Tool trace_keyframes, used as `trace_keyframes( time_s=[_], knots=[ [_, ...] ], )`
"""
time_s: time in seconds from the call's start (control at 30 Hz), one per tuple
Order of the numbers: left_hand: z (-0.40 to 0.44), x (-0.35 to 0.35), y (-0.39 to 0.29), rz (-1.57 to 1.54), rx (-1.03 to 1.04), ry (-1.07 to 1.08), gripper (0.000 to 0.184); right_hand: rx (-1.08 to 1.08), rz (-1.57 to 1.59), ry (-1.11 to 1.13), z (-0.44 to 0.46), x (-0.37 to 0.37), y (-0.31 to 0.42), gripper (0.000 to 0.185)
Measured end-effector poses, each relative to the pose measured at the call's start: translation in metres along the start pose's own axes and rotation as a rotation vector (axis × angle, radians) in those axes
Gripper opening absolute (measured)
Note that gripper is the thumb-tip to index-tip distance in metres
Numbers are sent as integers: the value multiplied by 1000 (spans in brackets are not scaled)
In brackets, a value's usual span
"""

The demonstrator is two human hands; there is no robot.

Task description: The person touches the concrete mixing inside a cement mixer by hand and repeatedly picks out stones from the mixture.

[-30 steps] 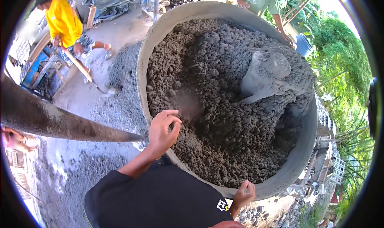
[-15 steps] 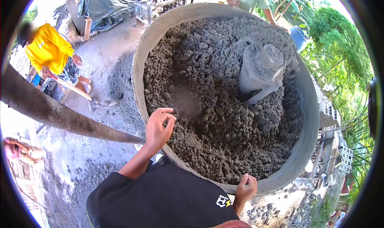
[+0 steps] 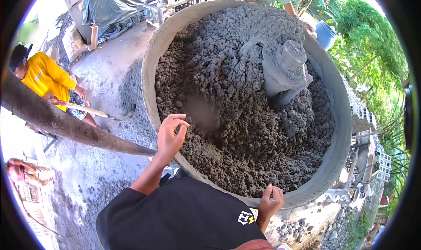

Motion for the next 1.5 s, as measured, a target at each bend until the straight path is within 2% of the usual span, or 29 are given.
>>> trace_keyframes(
  time_s=[0.13, 0.23, 0.53, 0.57, 0.67, 0.83, 1.03, 1.2, 1.47, 1.5],
  knots=[
    [0, -1, -2, 12, 33, -11, 10, 1, -2, 20, 3, 0, 4, 12],
    [3, -4, -1, -16, 28, -8, 9, 53, -25, 121, 7, 4, 6, 12],
    [29, -7, -7, 15, 99, -61, 10, 58, -8, 122, 8, 5, 8, 14],
    [30, -9, -10, 43, 118, -49, 15, 79, -20, 125, 8, 6, 7, 14],
    [28, -9, -5, 48, 114, -26, 16, 87, -19, 92, 6, 10, 6, 14],
    [18, -3, -9, 22, 117, 46, 16, 90, -25, 60, 5, 12, 5, 14],
    [-6, 12, -22, -69, 139, 277, 15, 65, 15, -55, 3, 10, 15, 12],
    [-16, 13, -27, -47, 202, 356, 16, 95, 50, -114, 2, 9, 23, 11],
    [-4, -17, -19, -4, 186, 255, 17, 98, 15, -20, 1, 19, 33, 11],
    [6, -27, -10, -20, 169, 183, 17, 107, 7, 17, 3, 27, 38, 11]
  ],
)
Point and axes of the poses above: each hand's wrist, its own z-axis towards the middle knuckle, its own x-axis out of the palm, y = z × x, the point moved 5 cm from there along z, towards the middle knuckle, and after that the axes turned 1 degree about -y, right-handed, at the moved point
